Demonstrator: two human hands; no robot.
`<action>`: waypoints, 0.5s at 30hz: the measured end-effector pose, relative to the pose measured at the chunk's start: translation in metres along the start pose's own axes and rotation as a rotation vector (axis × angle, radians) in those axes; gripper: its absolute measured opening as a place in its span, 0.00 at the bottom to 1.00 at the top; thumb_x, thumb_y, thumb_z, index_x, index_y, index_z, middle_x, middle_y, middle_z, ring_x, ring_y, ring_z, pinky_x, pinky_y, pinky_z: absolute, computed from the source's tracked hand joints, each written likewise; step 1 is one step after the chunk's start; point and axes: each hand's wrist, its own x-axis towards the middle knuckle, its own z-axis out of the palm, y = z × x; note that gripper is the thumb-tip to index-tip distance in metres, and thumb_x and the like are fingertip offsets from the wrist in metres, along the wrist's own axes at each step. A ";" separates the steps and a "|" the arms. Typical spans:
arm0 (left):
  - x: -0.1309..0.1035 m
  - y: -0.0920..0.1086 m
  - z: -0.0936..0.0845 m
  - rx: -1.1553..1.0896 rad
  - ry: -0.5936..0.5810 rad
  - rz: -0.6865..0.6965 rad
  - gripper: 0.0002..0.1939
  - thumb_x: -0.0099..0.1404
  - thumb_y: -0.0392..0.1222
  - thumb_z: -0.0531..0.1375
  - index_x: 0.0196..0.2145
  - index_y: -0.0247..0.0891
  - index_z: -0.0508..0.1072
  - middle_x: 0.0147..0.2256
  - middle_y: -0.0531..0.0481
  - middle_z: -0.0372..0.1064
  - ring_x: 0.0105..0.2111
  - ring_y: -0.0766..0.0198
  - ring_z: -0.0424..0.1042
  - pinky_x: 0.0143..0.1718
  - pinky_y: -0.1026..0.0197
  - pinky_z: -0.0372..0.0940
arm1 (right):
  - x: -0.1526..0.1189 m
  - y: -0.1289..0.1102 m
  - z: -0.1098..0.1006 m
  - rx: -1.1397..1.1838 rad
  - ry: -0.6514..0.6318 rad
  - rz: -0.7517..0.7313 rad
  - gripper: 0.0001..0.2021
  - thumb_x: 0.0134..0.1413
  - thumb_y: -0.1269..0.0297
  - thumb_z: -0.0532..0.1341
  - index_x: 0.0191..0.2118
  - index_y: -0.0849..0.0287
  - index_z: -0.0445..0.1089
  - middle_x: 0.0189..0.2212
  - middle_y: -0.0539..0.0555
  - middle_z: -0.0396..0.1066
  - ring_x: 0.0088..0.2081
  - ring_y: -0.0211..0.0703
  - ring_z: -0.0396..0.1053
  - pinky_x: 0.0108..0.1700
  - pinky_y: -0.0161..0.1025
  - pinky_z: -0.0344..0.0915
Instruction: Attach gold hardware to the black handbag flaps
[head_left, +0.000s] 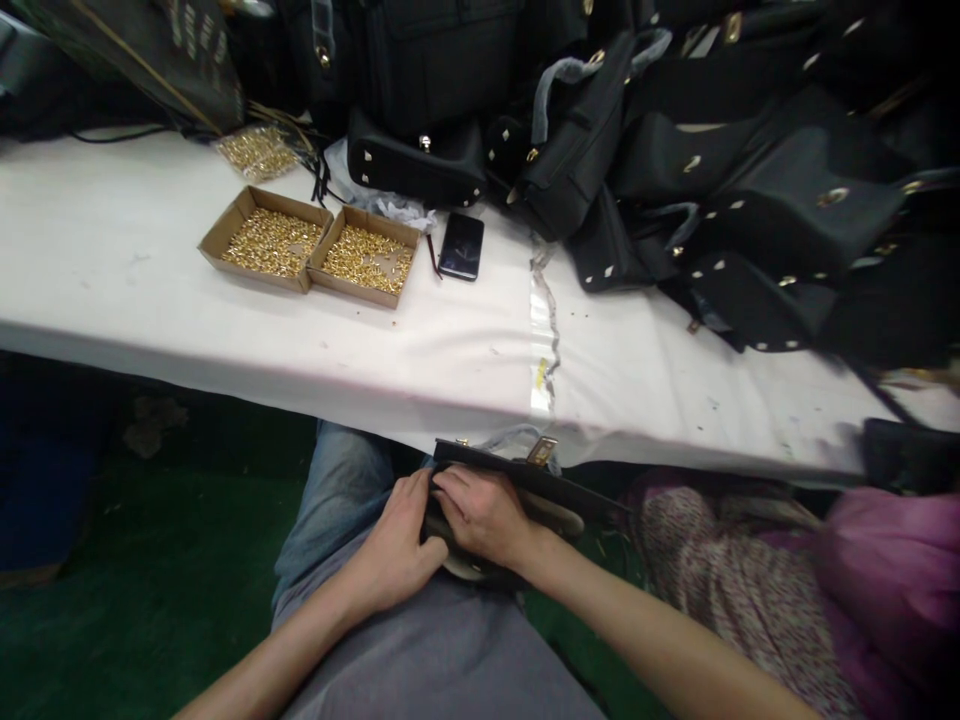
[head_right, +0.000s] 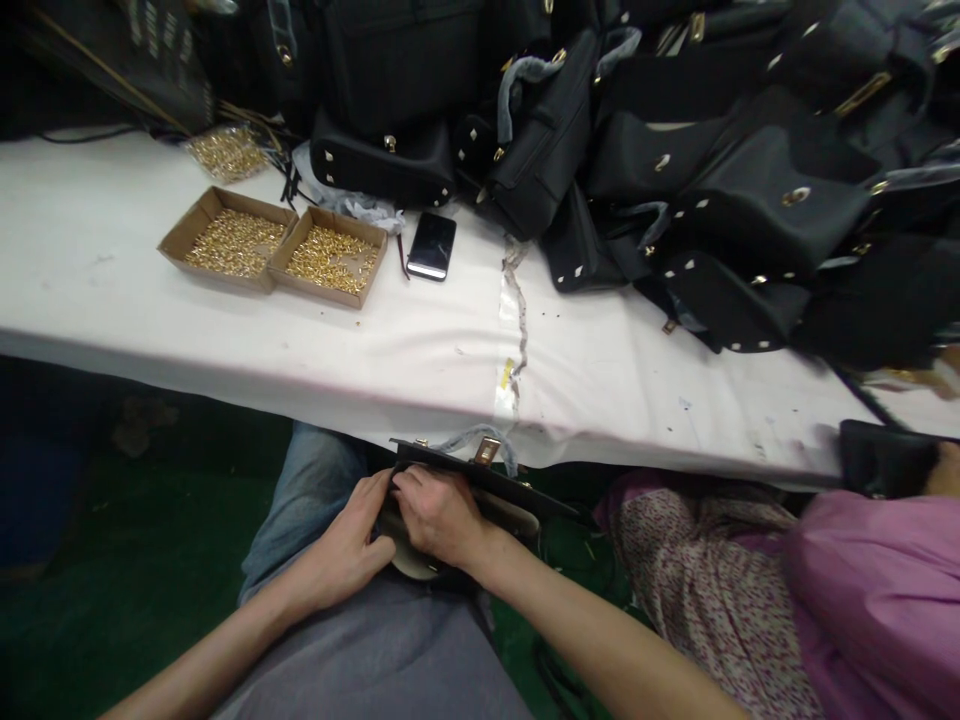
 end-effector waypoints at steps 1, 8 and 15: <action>0.000 0.004 -0.002 -0.003 0.000 0.002 0.43 0.60 0.36 0.58 0.73 0.31 0.58 0.72 0.31 0.59 0.73 0.42 0.57 0.79 0.39 0.51 | 0.001 -0.001 -0.004 0.046 0.009 0.016 0.07 0.74 0.72 0.60 0.47 0.59 0.77 0.41 0.58 0.79 0.43 0.51 0.78 0.48 0.43 0.74; 0.003 0.066 -0.028 0.005 0.029 0.109 0.26 0.65 0.35 0.55 0.61 0.43 0.69 0.58 0.42 0.71 0.60 0.47 0.66 0.68 0.45 0.63 | 0.013 -0.026 -0.056 0.264 0.159 0.248 0.04 0.68 0.70 0.66 0.41 0.55 0.77 0.34 0.51 0.79 0.35 0.45 0.75 0.42 0.41 0.69; 0.020 0.041 -0.009 0.092 0.051 0.047 0.16 0.70 0.34 0.50 0.49 0.40 0.74 0.49 0.40 0.75 0.53 0.48 0.72 0.61 0.44 0.67 | 0.001 -0.012 -0.021 0.130 0.124 0.238 0.05 0.67 0.72 0.66 0.44 0.56 0.77 0.39 0.54 0.81 0.41 0.48 0.78 0.45 0.41 0.70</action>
